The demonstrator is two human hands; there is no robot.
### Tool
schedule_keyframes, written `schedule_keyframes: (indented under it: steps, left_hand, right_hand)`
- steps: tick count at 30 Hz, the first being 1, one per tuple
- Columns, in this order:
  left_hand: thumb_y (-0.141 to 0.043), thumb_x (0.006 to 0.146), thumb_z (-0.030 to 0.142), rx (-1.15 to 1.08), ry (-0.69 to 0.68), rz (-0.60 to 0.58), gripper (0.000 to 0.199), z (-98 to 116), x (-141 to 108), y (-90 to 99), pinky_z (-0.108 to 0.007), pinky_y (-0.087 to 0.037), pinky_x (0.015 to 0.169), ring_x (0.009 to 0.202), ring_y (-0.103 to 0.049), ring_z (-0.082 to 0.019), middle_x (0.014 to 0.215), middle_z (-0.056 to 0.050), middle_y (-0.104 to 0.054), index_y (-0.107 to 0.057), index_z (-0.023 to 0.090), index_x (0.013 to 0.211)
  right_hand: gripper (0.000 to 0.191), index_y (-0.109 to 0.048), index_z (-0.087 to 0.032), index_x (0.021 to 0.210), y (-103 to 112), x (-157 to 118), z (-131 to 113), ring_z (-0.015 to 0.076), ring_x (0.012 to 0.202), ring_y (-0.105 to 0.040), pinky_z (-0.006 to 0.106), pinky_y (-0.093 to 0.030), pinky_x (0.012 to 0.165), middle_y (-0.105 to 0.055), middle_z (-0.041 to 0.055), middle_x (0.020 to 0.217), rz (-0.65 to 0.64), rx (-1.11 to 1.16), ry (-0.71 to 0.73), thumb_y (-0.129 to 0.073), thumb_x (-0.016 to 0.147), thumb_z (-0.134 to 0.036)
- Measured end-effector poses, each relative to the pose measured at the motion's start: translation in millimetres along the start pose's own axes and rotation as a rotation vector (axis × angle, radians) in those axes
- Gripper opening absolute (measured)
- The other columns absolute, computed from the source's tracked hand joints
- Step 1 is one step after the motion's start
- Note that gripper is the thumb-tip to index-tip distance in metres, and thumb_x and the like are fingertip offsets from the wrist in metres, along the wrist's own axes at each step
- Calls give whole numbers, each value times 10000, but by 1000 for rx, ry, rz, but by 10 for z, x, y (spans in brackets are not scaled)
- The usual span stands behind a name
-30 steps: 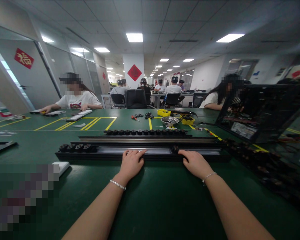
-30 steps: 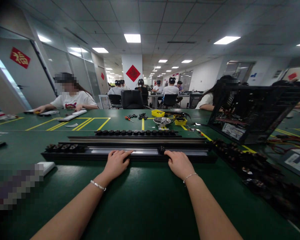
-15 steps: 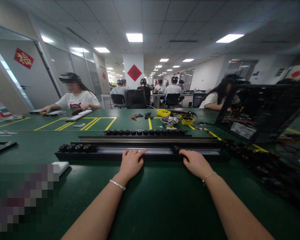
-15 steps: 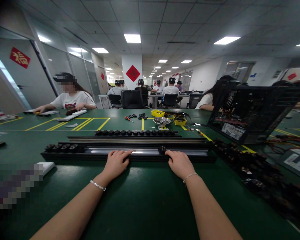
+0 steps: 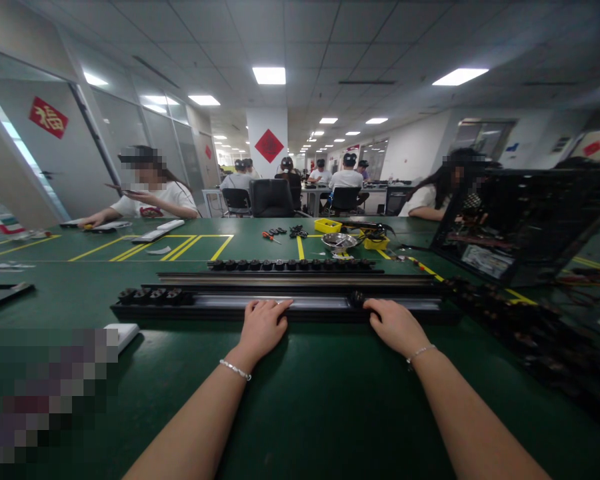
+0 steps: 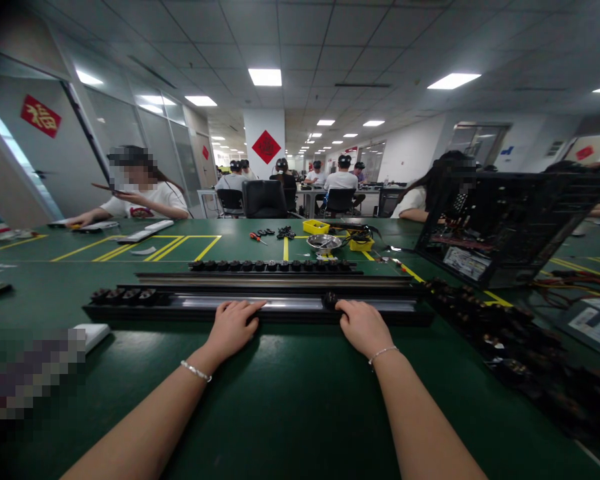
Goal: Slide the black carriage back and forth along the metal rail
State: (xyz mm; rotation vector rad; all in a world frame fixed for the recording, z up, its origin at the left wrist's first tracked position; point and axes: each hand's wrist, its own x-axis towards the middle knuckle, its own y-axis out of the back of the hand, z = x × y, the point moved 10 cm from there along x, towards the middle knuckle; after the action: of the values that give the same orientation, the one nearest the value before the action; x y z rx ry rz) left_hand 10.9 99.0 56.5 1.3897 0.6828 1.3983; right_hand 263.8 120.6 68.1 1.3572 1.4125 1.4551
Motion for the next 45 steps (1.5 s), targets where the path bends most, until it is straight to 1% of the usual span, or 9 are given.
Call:
schedule_keyframes:
  steps: [13, 17, 20, 23, 26, 30, 35, 41, 45]
  left_hand:
    - [-430, 849, 243, 4, -10, 5, 400, 11, -2, 10, -399, -268, 954, 1001, -538, -188, 1007, 0, -655, -535, 352, 1220]
    - [-433, 848, 248, 0, -7, 2, 398, 6, 1, 4, -404, -261, 967, 1012, -533, -191, 1020, 3, -655, -537, 356, 1216]
    - [-433, 848, 251, 0, -5, 0, 399, 7, 3, -3, -407, -263, 968, 1002, -534, -191, 1019, 4, -654, -537, 358, 1218]
    - [-438, 848, 257, 6, 7, -3, 397, 2, 3, -9, -408, -259, 975, 1001, -532, -190, 1021, 0, -653, -538, 358, 1218]
    - [-437, 849, 259, 8, 7, 9, 393, 3, 4, 0, -415, -254, 980, 988, -537, -192, 1003, -2, -655, -541, 352, 1216]
    - [-433, 849, 254, -3, -7, 18, 390, 12, 8, 1, -423, -251, 986, 983, -543, -191, 985, 0, -658, -544, 340, 1213]
    - [-447, 846, 262, -4, 14, 9, 389, -6, 10, -15, -424, -233, 1009, 1008, -539, -190, 1011, -1, -659, -544, 353, 1212]
    - [-445, 847, 263, 0, 8, 13, 388, -4, 4, -12, -423, -230, 1012, 1018, -537, -191, 1018, -2, -657, -546, 355, 1209]
    - [-441, 847, 268, 1, -7, 24, 383, -1, 3, -9, -423, -239, 1001, 1005, -540, -191, 1003, -1, -655, -550, 360, 1203]
  right_hand:
    - [329, -656, -221, 984, 23, -5, 101, 195, 948, -565, 326, -407, 834, -658, 55, 1034, 28, 19, -40, -398, 781, -192]
    - [258, -672, -193, 856, 81, -6, 117, 212, 1096, -504, 348, -367, 954, -623, 81, 1130, 199, 82, 4, -433, 764, -224]
    - [231, -653, -189, 777, 109, -10, 159, 225, 1127, -486, 383, -346, 985, -612, 97, 1138, 337, 154, -35, -435, 775, -267]
    - [320, -621, -166, 1001, 106, -8, 187, 238, 1109, -499, 401, -363, 953, -593, 115, 1167, 432, 222, -134, -447, 794, -338]
    - [433, -541, -206, 1189, 32, 29, 135, 249, 1131, -486, 452, -312, 973, -584, 93, 1202, 403, 206, -204, -432, 817, -399]
    - [379, -591, -254, 1120, -20, 57, 101, 254, 1160, -467, 505, -230, 1006, -609, 62, 1176, 349, 169, -251, -410, 835, -426]
    - [380, -603, -250, 1115, -4, 55, 117, 246, 1118, -497, 479, -267, 982, -622, 64, 1148, 341, 165, -249, -424, 826, -421]
    - [373, -612, -258, 1097, 18, 41, 102, 262, 1149, -466, 457, -296, 960, -623, 66, 1140, 377, 143, -236, -427, 822, -431]
    - [384, -609, -250, 1103, 10, 41, 109, 264, 1163, -457, 458, -280, 980, -617, 67, 1156, 362, 140, -246, -418, 826, -434]
